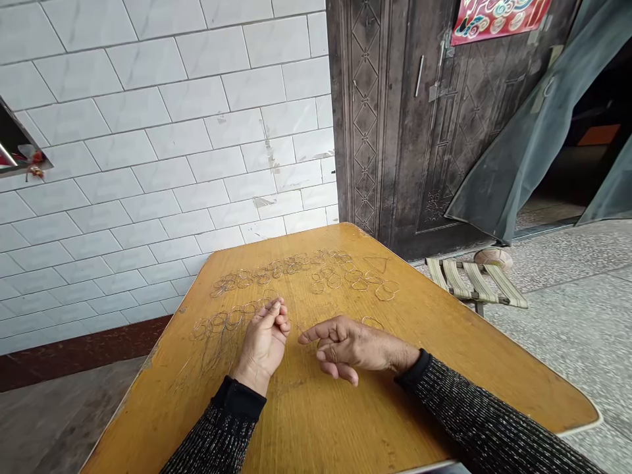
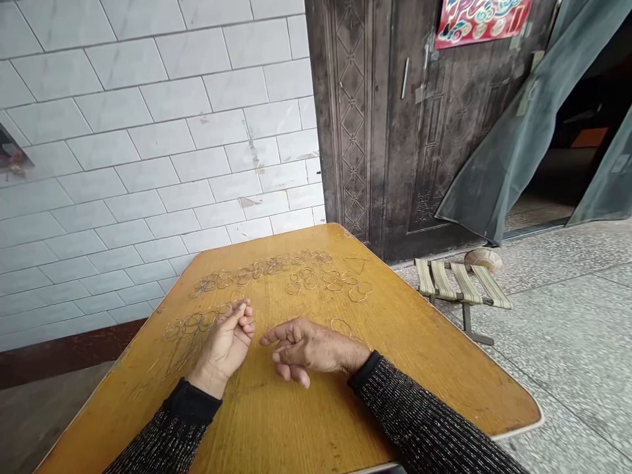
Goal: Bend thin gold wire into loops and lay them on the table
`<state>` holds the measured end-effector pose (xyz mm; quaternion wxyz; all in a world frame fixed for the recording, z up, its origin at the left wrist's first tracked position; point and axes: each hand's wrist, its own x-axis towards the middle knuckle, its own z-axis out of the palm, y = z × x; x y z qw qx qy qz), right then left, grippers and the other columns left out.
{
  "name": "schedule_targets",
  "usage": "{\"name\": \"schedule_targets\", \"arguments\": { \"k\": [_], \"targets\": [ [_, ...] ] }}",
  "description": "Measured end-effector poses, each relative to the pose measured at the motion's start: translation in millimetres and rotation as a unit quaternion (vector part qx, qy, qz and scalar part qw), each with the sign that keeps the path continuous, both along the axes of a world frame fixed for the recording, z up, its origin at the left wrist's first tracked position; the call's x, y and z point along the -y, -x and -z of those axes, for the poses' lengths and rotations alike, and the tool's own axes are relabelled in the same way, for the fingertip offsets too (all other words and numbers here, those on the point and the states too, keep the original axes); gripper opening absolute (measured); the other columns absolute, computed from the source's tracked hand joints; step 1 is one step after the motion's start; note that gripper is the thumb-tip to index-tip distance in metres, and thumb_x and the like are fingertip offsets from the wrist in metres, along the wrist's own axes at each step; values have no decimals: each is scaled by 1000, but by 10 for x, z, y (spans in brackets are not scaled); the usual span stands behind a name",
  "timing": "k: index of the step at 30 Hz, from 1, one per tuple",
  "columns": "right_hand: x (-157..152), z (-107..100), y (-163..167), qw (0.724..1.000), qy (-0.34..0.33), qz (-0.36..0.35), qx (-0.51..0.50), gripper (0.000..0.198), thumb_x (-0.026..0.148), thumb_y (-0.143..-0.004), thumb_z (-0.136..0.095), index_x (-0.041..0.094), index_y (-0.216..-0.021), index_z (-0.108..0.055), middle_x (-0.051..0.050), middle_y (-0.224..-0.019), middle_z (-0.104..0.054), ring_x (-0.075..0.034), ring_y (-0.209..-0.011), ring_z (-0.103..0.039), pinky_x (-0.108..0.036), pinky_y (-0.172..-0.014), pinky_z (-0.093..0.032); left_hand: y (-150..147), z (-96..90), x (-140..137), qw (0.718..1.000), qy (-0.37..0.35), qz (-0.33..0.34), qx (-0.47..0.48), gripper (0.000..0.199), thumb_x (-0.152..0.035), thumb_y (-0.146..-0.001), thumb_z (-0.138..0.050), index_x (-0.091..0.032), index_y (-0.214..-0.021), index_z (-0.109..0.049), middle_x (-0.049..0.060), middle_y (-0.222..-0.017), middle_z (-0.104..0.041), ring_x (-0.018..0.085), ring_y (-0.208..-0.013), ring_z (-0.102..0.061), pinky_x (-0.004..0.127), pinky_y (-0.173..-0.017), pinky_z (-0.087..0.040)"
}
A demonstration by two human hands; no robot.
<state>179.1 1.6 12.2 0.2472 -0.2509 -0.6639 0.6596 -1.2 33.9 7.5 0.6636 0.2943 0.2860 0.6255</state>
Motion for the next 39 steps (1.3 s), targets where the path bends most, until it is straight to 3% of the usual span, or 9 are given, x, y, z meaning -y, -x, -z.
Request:
{"name": "schedule_targets", "arguments": {
  "k": [4, 7, 9, 13, 18, 22, 27, 30, 39],
  "targets": [
    [-36, -8, -52, 1000, -4, 17, 23, 40, 41, -81, -51, 13, -109, -50, 4, -55, -59, -6, -35, -51, -15, -37, -35, 31, -30, -5, 1000, -15, 19, 5, 13, -10, -64, -68, -9, -76, -64, 0, -64, -55, 0, -47, -44, 11, -44, -37],
    [-83, -9, -77, 994, -25, 85, 65, 46, 51, -83, -40, 10, -98, -54, -1, -55, -61, -8, -39, -56, -16, -37, -38, 18, -54, 39, 998, -23, 64, -8, 17, -13, -62, -72, -10, -77, -64, -1, -64, -55, 0, -47, -44, 11, -44, -36],
    [-108, 7, -64, 992, -26, 115, 42, 45, 52, -83, -40, 11, -94, -54, -2, -59, -62, -9, -43, -58, -16, -39, -40, -22, -59, 95, 994, -21, 106, -32, 19, -15, -62, -73, -11, -78, -64, -2, -63, -56, 0, -47, -44, 11, -45, -36],
    [-120, 63, -1, 996, -24, 88, 1, 28, 41, -78, -55, 13, -83, -57, 0, -63, -62, -7, -46, -58, -14, -39, -39, -121, -34, 199, 983, -33, 146, -109, 18, -19, -62, -73, -12, -76, -62, 0, -63, -59, 3, -49, -47, 14, -48, -37],
    [-101, 79, 33, 988, -32, 150, 20, 17, 30, -76, -54, 13, -75, -56, 6, -49, -55, -3, -32, -46, -13, -33, -30, -125, -30, 208, 970, -60, 123, -199, 28, -25, -64, -71, -14, -89, -61, 4, -85, -63, 2, -47, -46, 17, -46, -34],
    [-91, 68, 21, 989, -25, 137, 44, 12, 25, -75, -53, 13, -79, -56, 6, -46, -54, -3, -31, -46, -13, -32, -30, -55, -67, 155, 965, -82, 87, -233, 34, -34, -71, -64, -17, -100, -58, 6, -103, -59, 2, -48, -45, 17, -44, -31],
    [-81, 102, 11, 995, 3, 71, 67, 16, 27, -76, -54, 14, -84, -56, 5, -50, -57, -5, -35, -51, -14, -35, -36, -8, -48, 99, 943, -108, 20, -313, 31, -37, -70, -64, -14, -91, -61, 2, -74, -61, 1, -38, -31, 17, -39, -21],
    [-77, 119, 19, 997, 15, 50, 55, 19, 32, -77, -54, 14, -84, -55, 4, -55, -59, -6, -39, -54, -14, -37, -39, -37, -31, 112, 933, -117, 3, -341, 27, -35, -68, -65, -13, -83, -62, -1, -65, -59, 2, -38, -30, 18, -38, -20],
    [-83, 159, 60, 996, 19, 83, 22, 15, 30, -78, -53, 15, -82, -54, 5, -52, -58, -5, -36, -51, -14, -35, -39, -93, -55, 167, 916, -136, 6, -377, 26, -36, -72, -59, -14, -84, -62, -3, -57, -53, 3, -38, -34, 18, -40, -24]
  ]
}}
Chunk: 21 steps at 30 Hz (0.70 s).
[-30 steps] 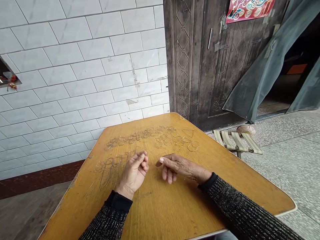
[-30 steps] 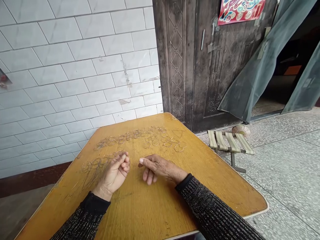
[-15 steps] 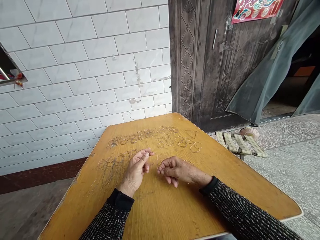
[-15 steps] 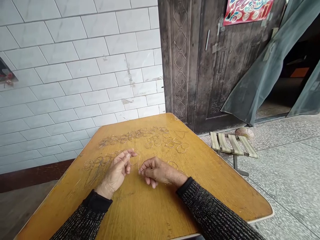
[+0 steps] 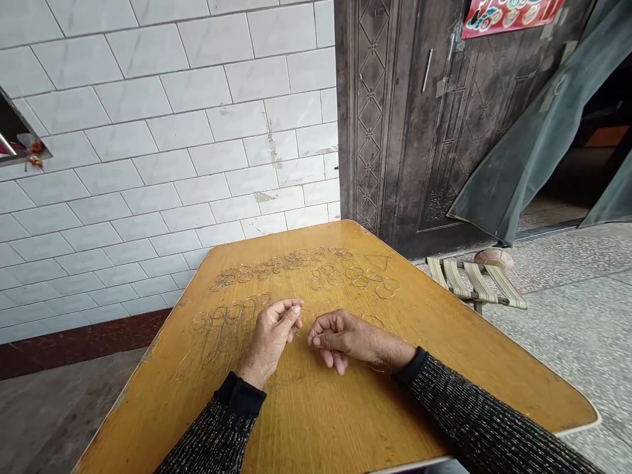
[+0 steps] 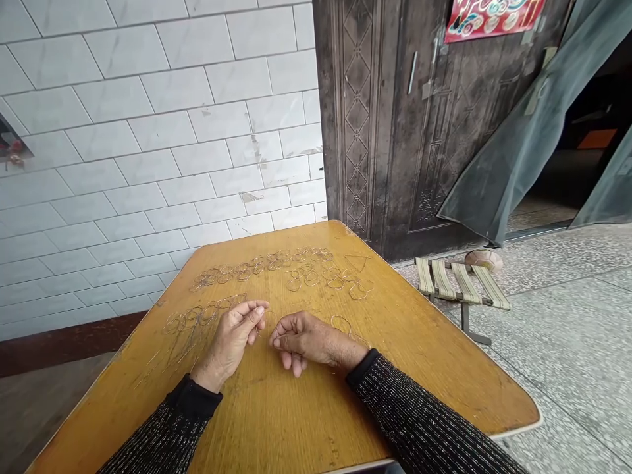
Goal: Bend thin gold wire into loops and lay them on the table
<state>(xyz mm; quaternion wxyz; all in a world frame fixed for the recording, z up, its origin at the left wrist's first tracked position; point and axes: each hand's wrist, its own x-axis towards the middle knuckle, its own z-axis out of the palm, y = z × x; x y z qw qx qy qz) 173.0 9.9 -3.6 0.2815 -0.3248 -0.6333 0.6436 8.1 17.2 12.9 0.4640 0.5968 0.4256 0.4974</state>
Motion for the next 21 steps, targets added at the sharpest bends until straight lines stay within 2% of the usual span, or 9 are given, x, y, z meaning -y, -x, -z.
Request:
{"name": "schedule_targets", "arguments": {
  "k": [8, 18, 21],
  "targets": [
    [50, -102, 40, 995, -65, 69, -4, 9, 23, -78, -48, 15, -78, -53, 8, -44, -50, -4, -29, -39, -14, -31, -29, 28, 20, -42, 999, -22, -29, -18, 20, -34, -74, -56, -14, -72, -58, -4, -54, -50, 4, -40, -36, 18, -41, -26],
    [38, -162, 97, 978, -86, 178, -72, 25, 41, -72, -53, 16, -68, -48, 8, -42, -46, -4, -28, -35, -16, -30, -25, 49, 24, -65, 999, -37, -25, 5, 21, -35, -74, -57, -14, -67, -57, -3, -55, -52, 5, -42, -38, 18, -43, -28],
    [19, -158, 81, 980, -77, 174, -65, 29, 44, -72, -55, 16, -67, -48, 7, -43, -49, -4, -28, -37, -17, -31, -26, 45, 15, -53, 999, -40, -25, -5, 21, -35, -74, -58, -15, -68, -57, -2, -55, -52, 6, -41, -39, 18, -42, -29]
  ]
}}
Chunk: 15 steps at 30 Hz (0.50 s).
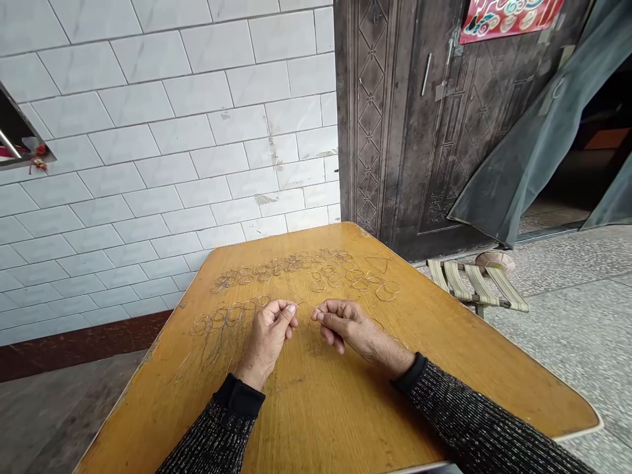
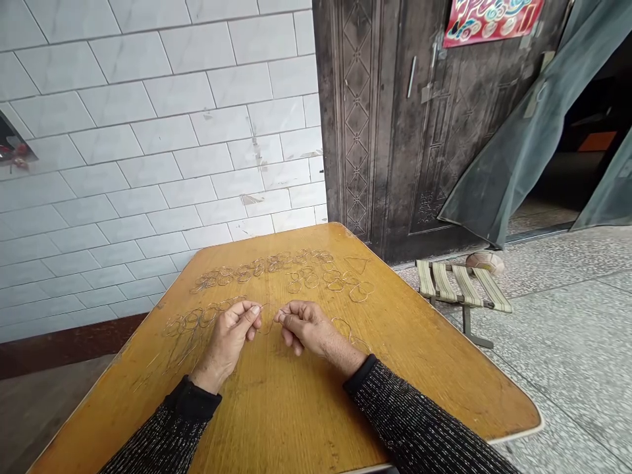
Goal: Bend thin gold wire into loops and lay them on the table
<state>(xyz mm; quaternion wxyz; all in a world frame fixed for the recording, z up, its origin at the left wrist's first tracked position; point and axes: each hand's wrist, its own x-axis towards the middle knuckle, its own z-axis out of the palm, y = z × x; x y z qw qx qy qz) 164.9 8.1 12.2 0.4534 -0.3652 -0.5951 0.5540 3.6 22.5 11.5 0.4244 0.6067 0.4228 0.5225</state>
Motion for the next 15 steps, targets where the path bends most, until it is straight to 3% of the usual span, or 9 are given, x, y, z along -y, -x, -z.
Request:
{"name": "schedule_targets", "arguments": {
  "k": [3, 11, 15],
  "targets": [
    [-8, 2, -23, 1000, 3, -26, 2, 32, 46, -71, -56, 16, -67, -48, 5, -46, -53, -4, -30, -41, -17, -33, -29, -7, -2, 15, 1000, -12, -3, -20, 20, -34, -75, -57, -15, -70, -58, -2, -56, -53, 6, -42, -41, 18, -43, -31],
    [-6, 4, -23, 1000, 0, -10, 20, 31, 46, -74, -53, 16, -68, -46, 6, -44, -51, -4, -29, -40, -16, -32, -29, -15, 26, 24, 999, -20, 5, -50, 17, -32, -76, -56, -16, -76, -61, -1, -59, -54, 8, -43, -45, 19, -44, -34],
    [7, 27, -11, 999, -11, -21, 37, 28, 43, -77, -51, 16, -69, -47, 6, -44, -52, -4, -30, -41, -16, -32, -30, -20, 17, 30, 996, -70, -6, -51, 16, -25, -70, -63, -20, -84, -67, 4, -79, -62, 10, -50, -48, 21, -49, -38]
  ]
}}
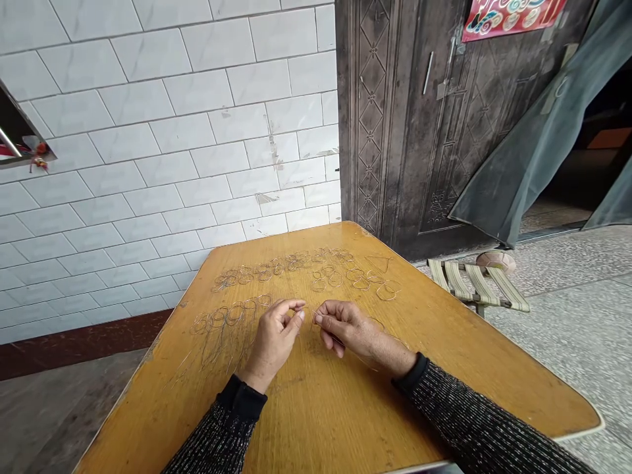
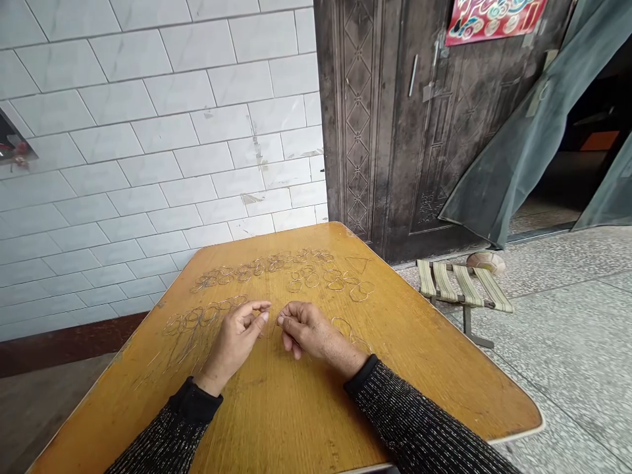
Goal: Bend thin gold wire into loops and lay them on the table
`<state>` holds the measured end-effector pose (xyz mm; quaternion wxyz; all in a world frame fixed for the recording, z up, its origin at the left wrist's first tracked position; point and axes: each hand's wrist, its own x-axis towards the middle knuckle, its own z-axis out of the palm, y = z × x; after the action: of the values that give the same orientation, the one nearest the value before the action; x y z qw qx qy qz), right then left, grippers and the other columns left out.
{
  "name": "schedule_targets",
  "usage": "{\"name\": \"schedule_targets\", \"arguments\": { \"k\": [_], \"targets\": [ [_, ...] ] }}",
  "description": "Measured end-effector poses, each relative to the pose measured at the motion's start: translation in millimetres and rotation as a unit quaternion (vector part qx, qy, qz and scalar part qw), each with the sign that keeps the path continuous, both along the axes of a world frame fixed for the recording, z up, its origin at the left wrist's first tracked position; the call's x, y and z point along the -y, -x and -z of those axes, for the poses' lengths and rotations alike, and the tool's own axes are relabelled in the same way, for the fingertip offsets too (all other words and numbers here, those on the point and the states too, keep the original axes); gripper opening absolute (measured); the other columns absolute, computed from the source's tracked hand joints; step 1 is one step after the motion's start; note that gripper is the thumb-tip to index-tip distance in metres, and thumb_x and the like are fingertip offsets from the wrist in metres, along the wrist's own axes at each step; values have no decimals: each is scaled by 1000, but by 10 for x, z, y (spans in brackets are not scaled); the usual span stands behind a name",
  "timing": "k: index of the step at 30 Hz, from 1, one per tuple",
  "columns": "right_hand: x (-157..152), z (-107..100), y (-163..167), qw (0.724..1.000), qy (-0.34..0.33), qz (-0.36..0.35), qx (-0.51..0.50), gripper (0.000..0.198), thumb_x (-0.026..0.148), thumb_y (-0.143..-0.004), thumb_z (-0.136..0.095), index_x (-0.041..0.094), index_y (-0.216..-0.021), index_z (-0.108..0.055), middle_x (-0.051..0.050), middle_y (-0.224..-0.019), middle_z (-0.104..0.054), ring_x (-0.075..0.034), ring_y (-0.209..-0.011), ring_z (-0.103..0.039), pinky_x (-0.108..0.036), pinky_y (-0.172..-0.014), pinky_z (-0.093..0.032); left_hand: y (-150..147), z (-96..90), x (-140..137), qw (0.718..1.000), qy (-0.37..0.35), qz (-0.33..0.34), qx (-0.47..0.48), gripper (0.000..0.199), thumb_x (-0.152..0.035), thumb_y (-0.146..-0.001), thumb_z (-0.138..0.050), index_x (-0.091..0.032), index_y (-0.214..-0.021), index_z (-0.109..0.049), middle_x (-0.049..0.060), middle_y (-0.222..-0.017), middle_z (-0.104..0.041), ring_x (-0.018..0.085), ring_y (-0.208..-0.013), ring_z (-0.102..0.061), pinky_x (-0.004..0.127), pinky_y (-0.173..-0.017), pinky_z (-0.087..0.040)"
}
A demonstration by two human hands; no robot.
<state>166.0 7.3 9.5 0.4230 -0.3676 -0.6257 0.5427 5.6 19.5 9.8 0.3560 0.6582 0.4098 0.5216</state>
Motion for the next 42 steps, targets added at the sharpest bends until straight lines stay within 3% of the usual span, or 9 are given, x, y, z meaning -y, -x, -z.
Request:
{"name": "schedule_targets", "arguments": {
  "k": [4, 7, 16, 24, 30, 35, 42],
  "targets": [
    [5, 28, 9, 1000, -4, -14, 11, 25, 41, -77, -51, 17, -70, -47, 7, -44, -51, -4, -29, -40, -16, -31, -29, 2, -20, 22, 996, -80, 22, -31, 15, -17, -69, -64, -24, -80, -71, 6, -84, -64, 17, -73, -54, 23, -68, -41],
    [8, 29, 12, 1000, -2, -18, 22, 25, 40, -76, -52, 17, -71, -47, 7, -44, -51, -4, -29, -39, -15, -31, -28, 32, 0, 21, 992, -103, 30, -73, 19, -15, -71, -62, -26, -83, -71, 6, -81, -65, 17, -76, -56, 23, -72, -40],
    [-12, -4, -41, 999, 30, -9, 18, 19, 32, -73, -54, 17, -80, -44, 10, -39, -48, -4, -25, -34, -15, -28, -24, 132, 58, -11, 980, -115, 28, -159, 19, -18, -71, -63, -27, -87, -69, 6, -79, -67, 16, -66, -57, 22, -63, -40],
    [-7, -43, -33, 998, 48, -3, -52, 26, 39, -69, -56, 17, -77, -44, 9, -38, -48, -3, -24, -32, -15, -27, -20, 57, 62, -29, 967, -122, -17, -221, 25, -18, -75, -54, -19, -99, -62, 0, -63, -61, 10, -47, -48, 19, -48, -37],
    [-8, -30, -36, 998, 44, -6, -51, 28, 41, -70, -56, 17, -78, -43, 9, -38, -49, -3, -24, -32, -15, -28, -20, 65, 21, 1, 923, -193, -71, -326, 21, -19, -80, -45, -18, -91, -63, 3, -68, -67, 11, -55, -58, 20, -55, -42],
    [-5, -21, -43, 998, 42, -16, -45, 25, 38, -71, -54, 17, -80, -43, 10, -38, -49, -4, -25, -32, -15, -28, -21, 67, 9, 24, 891, -231, -90, -379, 28, -20, -85, -39, -18, -101, -61, 3, -66, -68, 12, -56, -61, 21, -56, -43],
    [18, -48, -17, 999, 33, -31, -29, 21, 34, -71, -52, 18, -82, -42, 10, -39, -49, -4, -24, -32, -15, -27, -22, 67, -10, 27, 884, -263, -103, -373, 29, -17, -84, -39, -17, -101, -63, 6, -73, -70, 12, -55, -61, 20, -55, -43]
  ]
}}
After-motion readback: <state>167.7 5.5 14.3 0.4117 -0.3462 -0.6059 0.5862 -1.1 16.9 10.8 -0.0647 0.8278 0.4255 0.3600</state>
